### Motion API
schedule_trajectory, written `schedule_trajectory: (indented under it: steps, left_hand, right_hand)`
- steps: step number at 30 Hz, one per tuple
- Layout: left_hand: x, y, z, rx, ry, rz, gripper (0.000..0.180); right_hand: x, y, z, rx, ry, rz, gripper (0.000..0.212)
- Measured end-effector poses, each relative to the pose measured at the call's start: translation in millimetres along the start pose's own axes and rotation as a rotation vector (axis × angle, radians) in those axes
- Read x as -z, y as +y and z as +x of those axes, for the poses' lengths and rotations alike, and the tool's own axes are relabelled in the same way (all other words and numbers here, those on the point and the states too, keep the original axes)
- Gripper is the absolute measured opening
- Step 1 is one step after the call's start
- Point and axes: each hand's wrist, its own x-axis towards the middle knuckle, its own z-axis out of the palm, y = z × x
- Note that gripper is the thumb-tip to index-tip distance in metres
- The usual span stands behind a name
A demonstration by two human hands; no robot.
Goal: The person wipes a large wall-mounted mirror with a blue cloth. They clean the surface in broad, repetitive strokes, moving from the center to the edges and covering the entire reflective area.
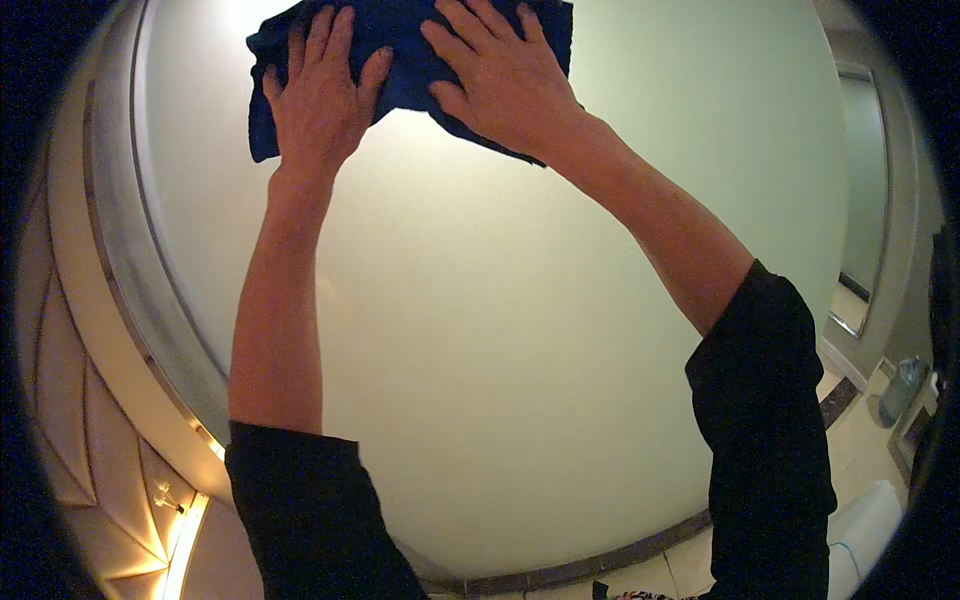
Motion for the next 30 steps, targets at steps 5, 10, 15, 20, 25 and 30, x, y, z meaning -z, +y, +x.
schedule_trajectory:
  steps: [5, 10, 15, 20, 25, 30]
  left_hand:
    - [21.8, 35.0, -61.9, 0.114, -0.055, -0.013, 0.059]
    - [92.0, 92.5, -176.8, 0.253, -0.490, -0.157, 0.073]
    - [123.1, 121.9, -259.4, 0.230, -0.776, -0.227, 0.079]
    - [64.4, 104.4, -154.7, 0.152, -0.377, -0.117, 0.078]
    - [7.7, 60.9, -32.5, 0.008, 0.068, 0.071, 0.057]
    - [2.7, 97.1, -44.7, 0.095, 0.058, 0.105, 0.053]
  right_hand:
    - [-34.2, -22.2, -36.6, 0.066, 0.223, 0.081, 0.050]
    - [-17.5, -69.6, -147.7, 0.275, -0.159, 0.274, 0.052]
    - [-18.2, -77.6, -202.3, 0.449, -0.214, 0.455, 0.060]
    - [-24.4, -30.2, -139.5, 0.238, -0.078, 0.268, 0.061]
    - [-5.7, 27.9, -44.9, 0.037, 0.160, 0.201, 0.055]
    - [-25.4, 38.5, -60.8, 0.071, 0.250, 0.036, 0.057]
